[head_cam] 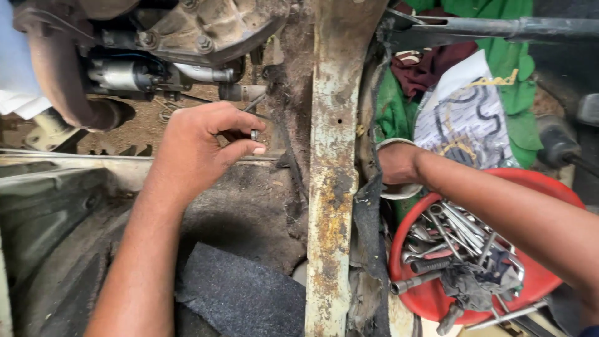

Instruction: The person installs a starter motor into an engine compartment, handling bolts and nuts by hand and using a wrench. They move a white sheet and pick through a container of small metal parts.

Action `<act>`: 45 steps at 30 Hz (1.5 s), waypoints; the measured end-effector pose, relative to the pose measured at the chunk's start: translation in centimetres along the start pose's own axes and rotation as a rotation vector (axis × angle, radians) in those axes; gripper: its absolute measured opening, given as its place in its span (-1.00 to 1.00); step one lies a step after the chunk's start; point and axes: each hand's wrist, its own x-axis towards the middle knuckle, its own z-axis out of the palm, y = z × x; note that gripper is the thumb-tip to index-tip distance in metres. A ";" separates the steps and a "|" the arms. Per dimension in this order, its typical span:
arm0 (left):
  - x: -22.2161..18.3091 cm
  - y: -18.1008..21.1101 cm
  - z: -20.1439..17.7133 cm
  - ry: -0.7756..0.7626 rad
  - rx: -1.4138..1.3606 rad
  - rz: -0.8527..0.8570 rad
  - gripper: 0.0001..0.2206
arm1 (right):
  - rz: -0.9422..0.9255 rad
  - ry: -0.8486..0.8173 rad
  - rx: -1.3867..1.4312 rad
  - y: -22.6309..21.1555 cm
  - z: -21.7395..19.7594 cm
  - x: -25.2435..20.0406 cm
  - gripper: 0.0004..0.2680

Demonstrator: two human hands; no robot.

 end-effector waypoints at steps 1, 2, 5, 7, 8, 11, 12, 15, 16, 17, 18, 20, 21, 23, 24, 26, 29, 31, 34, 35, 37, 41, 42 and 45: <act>-0.1 0.0 -0.1 0.009 -0.002 0.025 -0.72 | -0.137 0.149 0.219 0.7 1.5 1.0 -0.85; -0.2 0.0 0.0 0.013 -0.009 0.053 -0.72 | -0.269 0.297 0.443 1.4 3.0 2.3 -0.87; -0.2 -0.4 0.0 0.030 0.043 0.092 -0.72 | -0.445 0.496 0.767 2.0 5.3 4.0 -0.93; -0.2 -0.3 0.2 0.026 0.047 0.047 -0.71 | -0.302 0.276 0.502 2.3 5.7 3.9 -0.91; -0.3 -0.3 0.1 0.026 0.057 0.021 -0.71 | -0.242 0.166 0.367 2.3 5.2 3.9 -0.89; -0.3 -0.1 0.0 0.064 0.067 0.108 -0.72 | 0.034 0.091 0.243 0.5 1.5 0.6 -0.90; -0.3 0.0 0.2 0.056 0.061 0.078 -0.72 | 0.138 0.109 0.246 -1.0 -1.7 -1.8 -0.92; -0.5 0.0 0.3 0.025 0.041 0.005 -0.71 | 0.307 0.539 0.191 -5.9 -11.3 -9.3 -0.89; -0.5 0.0 0.4 0.014 0.033 -0.003 -0.71 | 0.329 0.617 0.346 -7.0 -13.8 -11.1 -0.89; -0.5 0.1 0.3 0.002 0.025 -0.012 -0.72 | 0.351 0.693 0.502 -8.1 -15.8 -12.3 -0.89; -0.4 0.2 0.4 -0.005 0.031 -0.008 -0.72 | 0.306 0.839 0.578 -9.1 -17.2 -12.9 -0.89; -0.2 0.6 0.7 -0.025 0.043 -0.001 -0.72 | 0.206 1.130 0.733 -10.9 -18.1 -13.8 -0.87; -0.2 0.8 0.8 -0.037 0.027 -0.017 -0.72 | 0.245 1.170 0.781 -11.6 -18.0 -14.0 -0.86; -0.3 1.1 0.9 -0.069 0.001 -0.055 -0.73 | 0.321 1.251 0.887 -12.7 -16.9 -13.8 -0.83; -0.3 1.4 0.8 -0.084 -0.003 -0.086 -0.73 | 0.317 1.297 0.962 -13.1 -16.3 -13.6 -0.84; -0.2 1.9 1.0 -0.114 -0.010 -0.150 -0.72 | 0.305 1.387 1.112 -13.9 -15.1 -13.0 -0.85; -0.5 2.6 1.0 -0.325 -0.097 -0.393 -0.76 | 0.049 1.515 1.481 -14.8 -14.3 -11.9 -0.84; -0.5 2.7 1.4 -0.372 -0.249 -0.219 -0.73 | 0.057 1.547 1.451 -15.6 -14.7 -12.0 -0.83; -0.9 2.8 1.1 -0.472 -0.509 -0.051 -0.70 | 0.029 1.601 1.315 -16.5 -18.2 -12.1 -0.82; -1.1 2.8 0.7 -0.481 -0.483 -0.073 -0.70 | 0.024 1.620 1.249 -16.7 -19.8 -12.2 -0.82; -1.1 3.0 0.5 -0.520 -0.452 -0.109 -0.71 | 0.121 1.506 0.898 -17.1 -23.3 -13.1 -0.81; -1.2 3.2 0.6 -0.550 -0.473 -0.117 -0.72 | 0.081 1.340 0.480 -16.9 -29.8 -12.8 -0.81; -1.3 3.2 0.6 -0.555 -0.492 -0.111 -0.73 | 0.069 1.306 0.429 -16.8 -31.1 -12.2 -0.80; -1.4 3.0 0.5 -0.576 -0.555 -0.115 -0.74 | 0.027 1.238 0.334 -16.5 -33.7 -10.6 -0.79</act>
